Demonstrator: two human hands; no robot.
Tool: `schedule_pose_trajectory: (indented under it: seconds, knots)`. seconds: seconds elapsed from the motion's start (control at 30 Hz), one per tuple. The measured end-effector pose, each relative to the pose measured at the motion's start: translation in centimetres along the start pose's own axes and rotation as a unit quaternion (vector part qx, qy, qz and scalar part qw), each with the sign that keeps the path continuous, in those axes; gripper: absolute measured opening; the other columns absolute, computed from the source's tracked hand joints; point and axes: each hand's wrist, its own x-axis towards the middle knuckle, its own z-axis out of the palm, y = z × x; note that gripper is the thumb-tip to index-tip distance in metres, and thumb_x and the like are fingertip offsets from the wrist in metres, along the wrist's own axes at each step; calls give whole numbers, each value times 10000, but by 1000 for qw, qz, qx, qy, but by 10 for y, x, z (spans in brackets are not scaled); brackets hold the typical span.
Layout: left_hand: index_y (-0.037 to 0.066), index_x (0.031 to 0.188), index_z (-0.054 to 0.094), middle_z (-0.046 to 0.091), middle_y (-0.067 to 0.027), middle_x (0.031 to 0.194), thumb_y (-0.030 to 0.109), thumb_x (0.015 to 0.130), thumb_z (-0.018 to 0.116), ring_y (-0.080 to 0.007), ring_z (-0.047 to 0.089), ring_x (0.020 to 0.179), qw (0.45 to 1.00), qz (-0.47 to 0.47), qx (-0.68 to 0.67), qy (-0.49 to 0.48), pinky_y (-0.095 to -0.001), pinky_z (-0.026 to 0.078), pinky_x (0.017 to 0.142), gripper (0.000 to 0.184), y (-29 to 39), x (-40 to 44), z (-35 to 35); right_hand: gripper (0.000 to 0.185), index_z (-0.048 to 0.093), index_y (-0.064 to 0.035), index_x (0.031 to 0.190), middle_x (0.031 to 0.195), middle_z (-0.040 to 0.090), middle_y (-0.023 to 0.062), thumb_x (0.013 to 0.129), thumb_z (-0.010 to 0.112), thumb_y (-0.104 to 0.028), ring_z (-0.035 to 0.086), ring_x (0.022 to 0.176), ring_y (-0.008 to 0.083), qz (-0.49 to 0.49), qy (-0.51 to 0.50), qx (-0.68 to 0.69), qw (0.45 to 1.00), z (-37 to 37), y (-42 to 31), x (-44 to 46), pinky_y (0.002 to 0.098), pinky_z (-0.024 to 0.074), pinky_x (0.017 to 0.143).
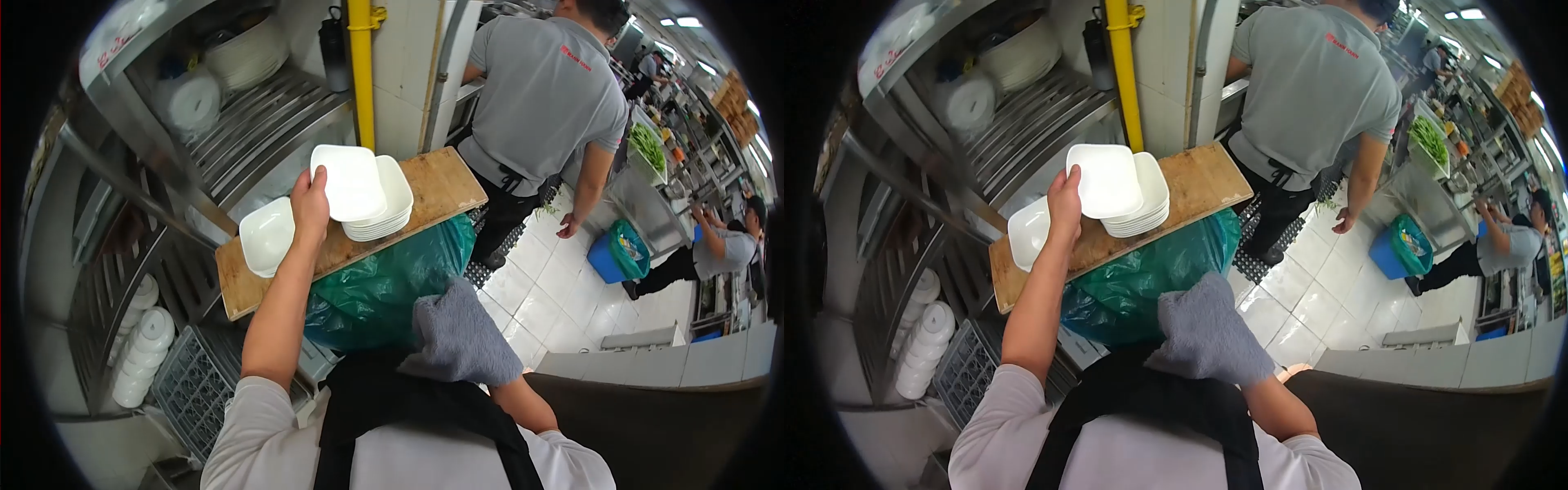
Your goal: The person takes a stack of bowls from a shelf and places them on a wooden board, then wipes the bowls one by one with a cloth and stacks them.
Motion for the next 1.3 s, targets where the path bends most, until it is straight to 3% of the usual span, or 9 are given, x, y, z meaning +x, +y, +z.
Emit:
schedule_pose_trajectory:
  seconds: [0.2, 0.4, 0.43, 0.57, 0.8, 0.93, 1.0, 1.17, 1.3]
  knots:
    - [-57, 1204, 602, 670, -157, 1115, 245, 953, 567, -194, 630, 985, 998, -42, 48, -8, -307, 464, 868, 394, -20, 4, 1, 445, 543, -37, 633, 687, 543, 166, 619, 785, -410, 561, 672, 386, -10, 38, 43, 998, 4, 12, -18, 441, 389, 610]
    - [-67, 1209, 588, 664, -215, 1130, 132, 835, 523, -298, 638, 1048, 962, -60, 260, -61, -371, 453, 914, 429, -57, 17, -7, 442, 534, -56, 617, 708, 542, 141, 625, 790, -416, 555, 684, 375, 1, 56, 35, 998, 0, 16, -23, 441, 383, 617]
    - [-85, 1359, 439, 597, -266, 1240, 98, 795, 474, -349, 578, 1163, 964, -52, 241, -98, -383, 428, 973, 593, -60, 20, -8, 439, 536, -61, 619, 714, 543, 137, 626, 789, -420, 554, 689, 371, 4, 57, 38, 998, 1, 16, -22, 439, 382, 620]
    - [-106, 1486, 29, 394, -347, 1415, 84, 775, 451, -393, 406, 1339, 953, -90, 267, -106, -339, 348, 1080, 848, -77, 39, -8, 416, 542, -77, 631, 734, 545, 125, 617, 791, -410, 554, 707, 355, -9, 38, 27, 999, 1, 14, -14, 432, 381, 636]
    - [-37, 1504, 148, 339, -297, 1474, 383, 878, 634, -388, 464, 1289, 951, -14, 307, -34, -409, 400, 1040, 897, -29, 1, -13, 372, 531, -77, 669, 748, 534, 95, 553, 827, -271, 545, 697, 336, -57, 44, 39, 997, -4, -3, 3, 421, 388, 677]
    - [8, 1304, 526, 618, -201, 1214, 263, 897, 618, -312, 616, 1088, 938, 148, 307, -63, -406, 472, 936, 489, 12, -28, -77, 388, 507, -87, 703, 779, 522, 74, 532, 826, -226, 547, 742, 316, 6, 79, 75, 994, -1, 3, 1, 407, 381, 771]
    - [4, 1140, 632, 669, -184, 1058, 212, 855, 639, -348, 632, 999, 833, 189, 514, -81, -432, 486, 884, 352, 30, -45, -110, 390, 504, -93, 709, 794, 520, 69, 528, 822, -230, 534, 740, 304, -9, 53, 76, 996, -5, 6, -1, 403, 359, 769]
    - [-26, 1030, 677, 657, -221, 1056, 111, 819, 599, -391, 615, 979, 729, 144, 636, -207, -438, 484, 882, 264, 14, -67, -164, 380, 517, -90, 730, 810, 520, 67, 541, 813, -235, 518, 711, 294, -27, 1, 93, 995, -6, 5, 4, 388, 342, 737]
    - [-8, 985, 682, 654, -206, 979, 77, 784, 580, -391, 613, 934, 708, 169, 655, -200, -454, 487, 855, 241, 7, -72, -170, 372, 526, -87, 735, 798, 510, 65, 550, 804, -253, 522, 710, 283, -75, -5, 85, 994, 7, 7, 13, 383, 338, 744]
